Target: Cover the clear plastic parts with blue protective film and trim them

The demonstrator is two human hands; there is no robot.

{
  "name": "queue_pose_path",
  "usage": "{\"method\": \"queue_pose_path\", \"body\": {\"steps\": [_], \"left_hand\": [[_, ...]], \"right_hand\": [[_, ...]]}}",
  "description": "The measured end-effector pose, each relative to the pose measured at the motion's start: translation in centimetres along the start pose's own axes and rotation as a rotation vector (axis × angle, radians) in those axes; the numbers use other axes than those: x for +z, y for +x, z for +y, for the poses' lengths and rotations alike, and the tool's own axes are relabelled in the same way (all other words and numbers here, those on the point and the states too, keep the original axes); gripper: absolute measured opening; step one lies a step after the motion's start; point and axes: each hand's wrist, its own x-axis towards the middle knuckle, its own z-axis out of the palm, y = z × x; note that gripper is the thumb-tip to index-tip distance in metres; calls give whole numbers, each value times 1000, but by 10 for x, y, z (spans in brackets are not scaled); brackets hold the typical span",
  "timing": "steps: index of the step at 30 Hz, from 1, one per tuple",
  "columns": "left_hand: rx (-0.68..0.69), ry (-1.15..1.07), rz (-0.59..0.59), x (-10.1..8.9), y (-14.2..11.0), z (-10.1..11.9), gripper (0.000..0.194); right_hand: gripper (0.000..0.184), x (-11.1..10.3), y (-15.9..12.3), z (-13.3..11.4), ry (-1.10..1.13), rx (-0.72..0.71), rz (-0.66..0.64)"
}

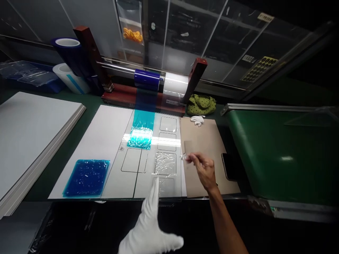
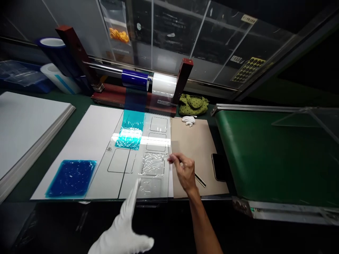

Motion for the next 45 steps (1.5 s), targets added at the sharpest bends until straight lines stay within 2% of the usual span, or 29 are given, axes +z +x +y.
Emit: {"method": "queue_pose_path", "body": {"steps": [3,6,8,11,13,17,20,23,27,29,32,34,36,39,42,44,45], "left_hand": [[342,371,236,-2,-1,22,141],[607,502,314,-9,-15,30,132],[714,527,323,-16,-27,26,121],[808,595,335,-28,-45,17,112],[831,676,333,-34,-55,13,111],[788,885,275,-46,-74,17,102],[685,1031,208,-53,-86,23,89],[611,1100,157,-58,-96,29,87],[470,1270,154,-53,-106,40,82],[447,1369,176,-47,-109,45,76],[455,1473,190,-40,-112,51,69],[443,1481,187,-40,-115,51,68],[470,1402,178,-45,-116,46,74],[632,1097,159,-55,-113,23,90],[834,722,242,-55,-103,-10,99],[927,581,321,-49,-97,-23,99],[941,573,344,-46,-95,-24,98]], "right_hand": [[19,13,-63,-35,420,134,-85],[26,27,-110,-48,793,266,-101],[31,29,-130,-49,809,307,-20],[36,24,-149,-49,451,244,211],[39,22,-160,-53,238,193,243],[47,37,-177,-69,220,189,-32],[45,53,-183,-82,168,160,-131],[38,64,-187,-93,-21,89,-142],[29,78,-195,-105,-515,-75,-122],[28,86,-199,-108,-712,-118,-117],[31,96,-206,-109,-809,-148,-111],[31,98,-209,-108,-772,-155,-95],[32,95,-212,-107,-641,-113,-45],[37,86,-211,-104,-184,40,-34],[41,78,-207,-101,316,185,-132],[41,74,-204,-101,437,219,-154],[41,73,-202,-102,411,208,-139]]}}
